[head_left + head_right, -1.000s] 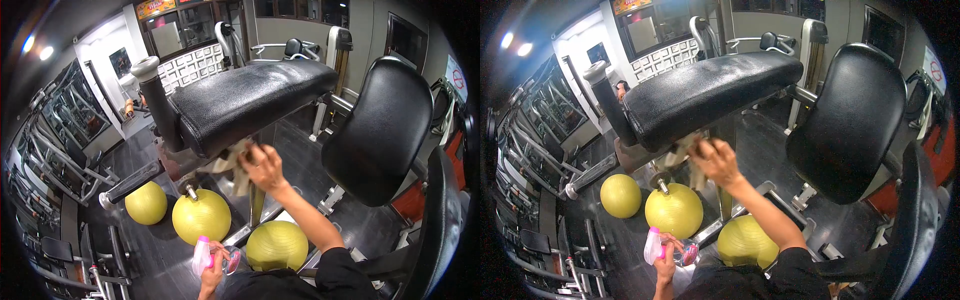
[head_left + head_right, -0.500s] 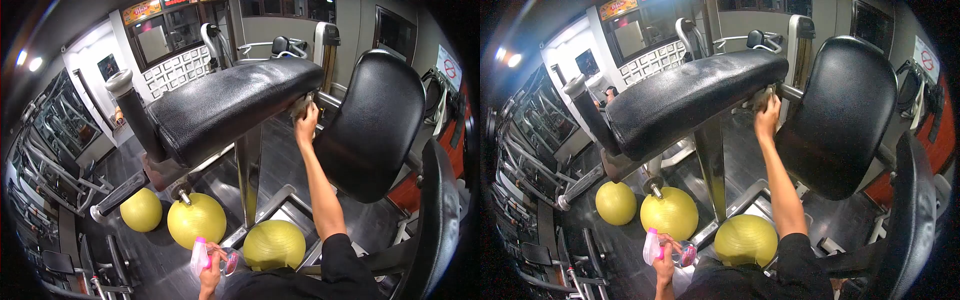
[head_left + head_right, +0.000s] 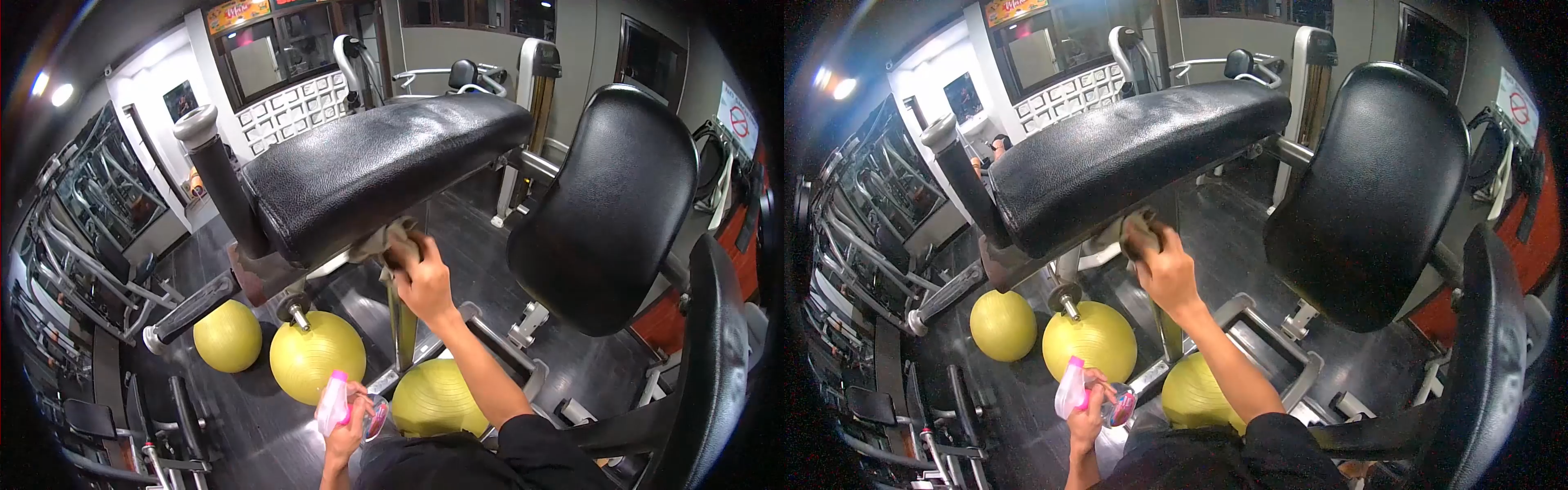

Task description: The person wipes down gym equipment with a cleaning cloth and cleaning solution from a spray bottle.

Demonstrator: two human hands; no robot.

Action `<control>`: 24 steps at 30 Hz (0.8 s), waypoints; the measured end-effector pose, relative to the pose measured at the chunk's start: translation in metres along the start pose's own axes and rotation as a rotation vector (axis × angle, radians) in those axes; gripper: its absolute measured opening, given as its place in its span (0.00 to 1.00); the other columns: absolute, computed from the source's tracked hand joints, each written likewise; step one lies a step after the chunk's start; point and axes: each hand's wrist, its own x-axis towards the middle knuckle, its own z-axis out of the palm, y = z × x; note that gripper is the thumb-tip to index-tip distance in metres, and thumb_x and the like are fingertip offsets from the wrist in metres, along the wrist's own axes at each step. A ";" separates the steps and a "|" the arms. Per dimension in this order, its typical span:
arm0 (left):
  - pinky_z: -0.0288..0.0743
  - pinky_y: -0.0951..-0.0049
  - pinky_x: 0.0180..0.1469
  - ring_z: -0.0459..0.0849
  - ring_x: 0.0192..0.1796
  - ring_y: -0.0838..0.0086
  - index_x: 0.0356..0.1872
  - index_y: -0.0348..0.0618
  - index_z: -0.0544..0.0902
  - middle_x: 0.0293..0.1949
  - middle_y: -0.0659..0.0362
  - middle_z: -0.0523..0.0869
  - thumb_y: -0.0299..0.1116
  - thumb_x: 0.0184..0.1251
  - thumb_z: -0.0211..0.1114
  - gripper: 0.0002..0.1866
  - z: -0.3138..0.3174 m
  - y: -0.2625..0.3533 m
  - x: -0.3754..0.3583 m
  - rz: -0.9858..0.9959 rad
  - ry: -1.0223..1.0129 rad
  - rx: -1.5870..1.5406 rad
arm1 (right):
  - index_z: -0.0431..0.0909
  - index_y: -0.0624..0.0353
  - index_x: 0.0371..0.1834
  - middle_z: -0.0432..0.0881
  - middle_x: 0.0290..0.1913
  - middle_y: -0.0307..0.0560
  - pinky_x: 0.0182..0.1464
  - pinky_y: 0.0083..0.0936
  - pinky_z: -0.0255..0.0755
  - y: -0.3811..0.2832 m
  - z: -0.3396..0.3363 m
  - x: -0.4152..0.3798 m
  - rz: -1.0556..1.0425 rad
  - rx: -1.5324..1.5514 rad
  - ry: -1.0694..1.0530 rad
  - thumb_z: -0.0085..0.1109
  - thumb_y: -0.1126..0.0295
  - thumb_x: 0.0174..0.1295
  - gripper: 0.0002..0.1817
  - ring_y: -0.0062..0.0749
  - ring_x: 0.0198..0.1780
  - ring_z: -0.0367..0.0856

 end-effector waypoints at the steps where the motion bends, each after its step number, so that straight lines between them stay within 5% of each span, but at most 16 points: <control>1: 0.78 0.75 0.34 0.82 0.30 0.73 0.47 0.34 0.72 0.37 0.52 0.80 0.17 0.63 0.57 0.12 0.000 -0.004 0.003 -0.013 -0.022 0.038 | 0.76 0.55 0.55 0.74 0.52 0.60 0.47 0.39 0.77 0.003 0.002 -0.007 0.062 0.010 -0.006 0.57 0.77 0.50 0.24 0.54 0.50 0.78; 6: 0.75 0.78 0.31 0.81 0.27 0.79 0.44 0.36 0.77 0.35 0.58 0.83 0.18 0.55 0.65 0.14 0.001 -0.001 0.018 0.045 -0.102 0.164 | 0.73 0.64 0.58 0.77 0.49 0.59 0.57 0.31 0.69 0.055 0.007 -0.060 0.443 0.209 0.185 0.47 0.82 0.54 0.25 0.50 0.53 0.78; 8: 0.73 0.79 0.30 0.81 0.26 0.80 0.43 0.37 0.78 0.33 0.60 0.84 0.19 0.55 0.66 0.13 0.007 0.015 0.029 0.065 -0.295 0.199 | 0.72 0.67 0.59 0.77 0.55 0.53 0.60 0.26 0.67 0.057 -0.004 -0.081 0.559 0.317 0.265 0.43 0.83 0.58 0.24 0.38 0.58 0.76; 14: 0.72 0.81 0.26 0.79 0.25 0.83 0.42 0.37 0.76 0.30 0.61 0.82 0.20 0.62 0.62 0.09 0.028 0.008 0.054 -0.103 -0.092 0.030 | 0.72 0.67 0.59 0.75 0.59 0.51 0.64 0.25 0.63 0.089 -0.025 -0.167 0.700 0.363 0.183 0.39 0.84 0.60 0.24 0.34 0.61 0.72; 16: 0.73 0.81 0.26 0.79 0.24 0.82 0.42 0.37 0.76 0.30 0.60 0.81 0.21 0.62 0.63 0.08 0.034 -0.001 0.064 0.050 -0.025 0.083 | 0.72 0.66 0.60 0.75 0.60 0.50 0.64 0.26 0.62 0.081 -0.036 -0.178 0.792 0.450 0.197 0.40 0.83 0.60 0.23 0.35 0.62 0.72; 22: 0.76 0.78 0.28 0.81 0.26 0.81 0.39 0.36 0.75 0.30 0.59 0.81 0.23 0.64 0.63 0.07 0.043 -0.015 0.080 0.040 -0.020 -0.074 | 0.66 0.59 0.66 0.68 0.66 0.47 0.68 0.27 0.59 0.095 -0.042 -0.212 0.868 0.678 0.365 0.36 0.80 0.64 0.25 0.34 0.65 0.69; 24: 0.78 0.77 0.29 0.82 0.26 0.79 0.40 0.37 0.75 0.29 0.57 0.81 0.28 0.64 0.64 0.08 0.041 -0.026 0.088 0.096 -0.049 0.102 | 0.63 0.56 0.69 0.65 0.69 0.48 0.70 0.28 0.54 0.093 -0.039 -0.215 0.940 0.894 0.367 0.43 0.78 0.66 0.25 0.34 0.69 0.63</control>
